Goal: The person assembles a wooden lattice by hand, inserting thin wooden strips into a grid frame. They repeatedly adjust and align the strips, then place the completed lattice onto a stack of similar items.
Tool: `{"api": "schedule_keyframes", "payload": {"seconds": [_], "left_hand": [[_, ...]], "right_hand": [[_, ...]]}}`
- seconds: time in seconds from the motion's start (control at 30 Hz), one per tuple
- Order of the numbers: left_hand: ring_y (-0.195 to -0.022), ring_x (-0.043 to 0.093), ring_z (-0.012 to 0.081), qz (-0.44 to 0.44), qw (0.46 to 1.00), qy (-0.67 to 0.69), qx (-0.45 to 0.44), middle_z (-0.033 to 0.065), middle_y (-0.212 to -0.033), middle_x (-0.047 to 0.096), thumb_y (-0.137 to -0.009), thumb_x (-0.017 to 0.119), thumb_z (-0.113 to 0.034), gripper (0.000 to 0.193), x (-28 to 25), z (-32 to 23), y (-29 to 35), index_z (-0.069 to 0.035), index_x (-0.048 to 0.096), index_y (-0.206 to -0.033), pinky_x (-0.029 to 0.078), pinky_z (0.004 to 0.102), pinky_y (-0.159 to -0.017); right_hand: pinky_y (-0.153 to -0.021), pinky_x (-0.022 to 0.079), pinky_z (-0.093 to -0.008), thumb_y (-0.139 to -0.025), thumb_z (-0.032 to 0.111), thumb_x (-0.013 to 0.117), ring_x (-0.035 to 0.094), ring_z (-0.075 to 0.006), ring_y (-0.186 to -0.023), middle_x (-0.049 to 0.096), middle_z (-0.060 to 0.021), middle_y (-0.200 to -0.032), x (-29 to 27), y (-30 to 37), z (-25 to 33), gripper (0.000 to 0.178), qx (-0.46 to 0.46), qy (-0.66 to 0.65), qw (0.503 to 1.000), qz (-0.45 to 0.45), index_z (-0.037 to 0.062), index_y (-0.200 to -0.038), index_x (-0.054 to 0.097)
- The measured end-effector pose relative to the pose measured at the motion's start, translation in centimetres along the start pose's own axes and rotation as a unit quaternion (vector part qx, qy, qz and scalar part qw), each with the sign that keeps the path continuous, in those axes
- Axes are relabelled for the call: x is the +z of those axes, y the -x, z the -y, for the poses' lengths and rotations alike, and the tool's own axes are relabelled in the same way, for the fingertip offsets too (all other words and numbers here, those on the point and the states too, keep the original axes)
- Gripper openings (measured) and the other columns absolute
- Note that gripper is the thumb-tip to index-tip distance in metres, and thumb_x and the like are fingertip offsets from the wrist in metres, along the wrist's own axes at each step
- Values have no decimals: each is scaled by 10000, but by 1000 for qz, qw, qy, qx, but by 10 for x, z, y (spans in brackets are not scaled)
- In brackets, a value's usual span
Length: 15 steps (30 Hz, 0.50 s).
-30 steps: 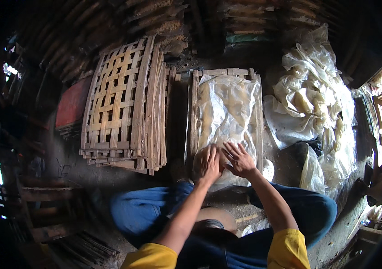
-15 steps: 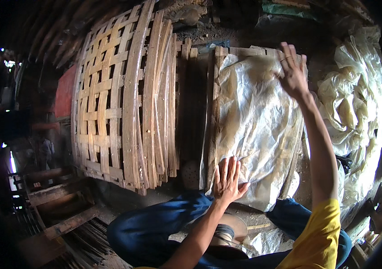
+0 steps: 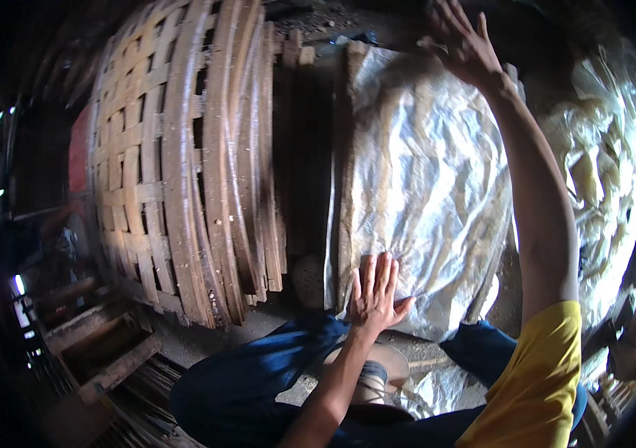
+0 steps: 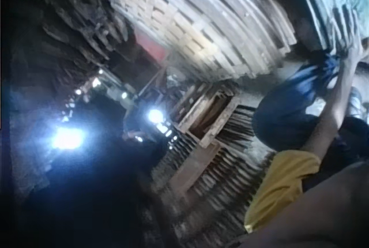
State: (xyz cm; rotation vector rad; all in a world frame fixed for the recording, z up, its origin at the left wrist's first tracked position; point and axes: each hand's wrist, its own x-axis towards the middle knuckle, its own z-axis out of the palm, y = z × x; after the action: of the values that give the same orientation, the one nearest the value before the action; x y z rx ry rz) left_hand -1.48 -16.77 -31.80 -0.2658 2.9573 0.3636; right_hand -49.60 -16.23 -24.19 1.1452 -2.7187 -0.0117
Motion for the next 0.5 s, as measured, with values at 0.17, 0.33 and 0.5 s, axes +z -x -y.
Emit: {"api": "schedule_keyframes", "payload": {"seconds": [0.17, 0.33, 0.5], "left_hand": [[-1513, 274, 396, -23, 1000, 8, -10, 174, -1621, 345, -890, 526, -667, 895, 4, 1, 3, -14, 456, -1497, 171, 613, -1206], [-1523, 245, 408, -46, 998, -14, 33, 185, -1642, 279, -811, 636, -663, 1039, 5, -1, -5, -38, 304, -1573, 180, 636, -1198], [-1543, 186, 392, -22, 999, -23, 17, 183, -1649, 276, -892, 520, -679, 953, 2, -1, -4, 1, 369, -1543, 111, 615, -1222]], "right_hand": [[-1262, 52, -610, -791, -54, 376, 152, -238, -1566, 136, -94, -1702, 16, 131, 73, 892, -233, -209, 949, -36, 196, -1629, 199], [-1190, 369, -510, -1005, 372, 518, 356, -254, -1474, 409, -65, -1559, 19, 316, 86, 585, -395, -9, 916, 64, 138, -1520, 369], [-1116, 366, -580, -916, 354, 667, 551, -334, -1278, 455, -66, -1532, 8, 177, -103, 684, -10, 75, 994, -78, 143, -1516, 416]]}}
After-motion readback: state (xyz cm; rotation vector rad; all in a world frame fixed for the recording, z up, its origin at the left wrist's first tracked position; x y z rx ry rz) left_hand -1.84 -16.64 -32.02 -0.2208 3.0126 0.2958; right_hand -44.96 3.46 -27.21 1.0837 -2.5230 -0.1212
